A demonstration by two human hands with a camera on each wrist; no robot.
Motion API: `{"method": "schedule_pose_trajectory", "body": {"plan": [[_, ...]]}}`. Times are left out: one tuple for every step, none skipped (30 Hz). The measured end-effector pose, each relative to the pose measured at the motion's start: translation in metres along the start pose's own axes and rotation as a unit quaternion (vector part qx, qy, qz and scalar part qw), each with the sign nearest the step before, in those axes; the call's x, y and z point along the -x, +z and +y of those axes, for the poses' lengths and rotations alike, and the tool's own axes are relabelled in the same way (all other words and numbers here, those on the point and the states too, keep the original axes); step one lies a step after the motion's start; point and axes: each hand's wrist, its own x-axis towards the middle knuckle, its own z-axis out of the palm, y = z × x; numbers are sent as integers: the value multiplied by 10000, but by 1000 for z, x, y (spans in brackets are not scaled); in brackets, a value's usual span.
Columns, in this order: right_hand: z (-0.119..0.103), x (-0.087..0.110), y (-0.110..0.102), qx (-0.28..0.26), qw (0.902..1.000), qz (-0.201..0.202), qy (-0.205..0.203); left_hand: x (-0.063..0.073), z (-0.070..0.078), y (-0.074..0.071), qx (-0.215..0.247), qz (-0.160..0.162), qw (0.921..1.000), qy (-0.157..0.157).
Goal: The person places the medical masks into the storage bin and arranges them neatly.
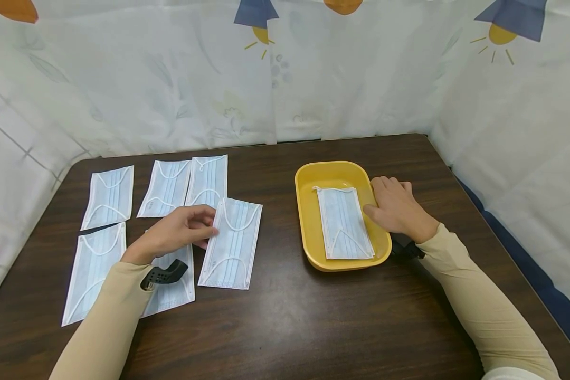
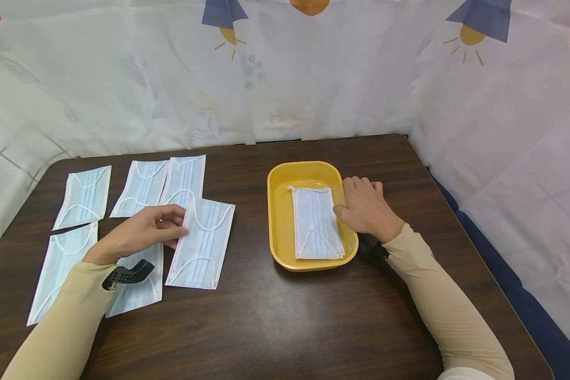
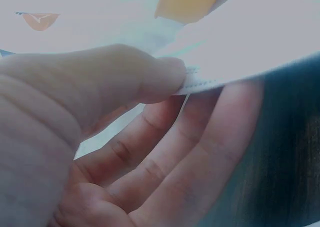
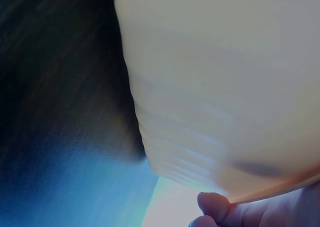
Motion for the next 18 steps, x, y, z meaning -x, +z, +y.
{"method": "schedule_pose_trajectory", "body": {"plan": [[0, 0, 0, 5, 10000, 3, -5, 0, 0, 0, -34, 25, 10000, 8], [0, 0, 0, 13, 10000, 11, -13, 1, 0, -1, -62, 55, 10000, 9], [0, 0, 0, 15, 10000, 21, -24, 1, 0, -1, -87, 81, 9999, 20], [0, 1, 0, 19, 10000, 34, -37, 1, 0, -1, -115, 111, 9999, 30], [0, 1, 0, 31, 10000, 47, -48, 1, 1, -2, -142, 143, 9998, 35], [0, 1, 0, 41, 10000, 60, -59, 1, 1, -2, -156, 170, 9997, 36], [0, 1, 0, 46, 9999, 71, -67, 1, 1, -2, -155, 194, 9997, 39], [0, 1, 1, 48, 9999, 77, -71, 1, 2, -2, -139, 216, 9997, 34], [0, 1, 1, 49, 9999, 82, -72, 1, 2, -2, -121, 232, 9997, 38], [1, 1, 1, 52, 9999, 84, -73, 1, 2, -2, -98, 248, 9996, 36], [1, 1, 1, 53, 9999, 82, -73, 1, 2, -2, -65, 261, 9996, 38], [1, 1, 1, 54, 9999, 82, -73, 1, 3, -2, -21, 274, 9996, 35], [1, 1, 1, 56, 9999, 79, -74, 1, 3, -2, 20, 289, 9996, 31], [1, 1, 1, 60, 9999, 77, -76, 1, 3, -2, 52, 304, 9995, 25], [1, 1, 1, 63, 9999, 80, -79, 1, 3, -2, 80, 316, 9995, 26], [1, 1, 1, 68, 9999, 81, -82, 1, 4, -2, 122, 331, 9994, 16], [1, 1, 1, 69, 9999, 85, -83, 1, 4, -2, 168, 344, 9993, 8], [1, 1, 1, 69, 9999, 89, -86, 1, 4, -2, 207, 362, 9991, -1]]}}
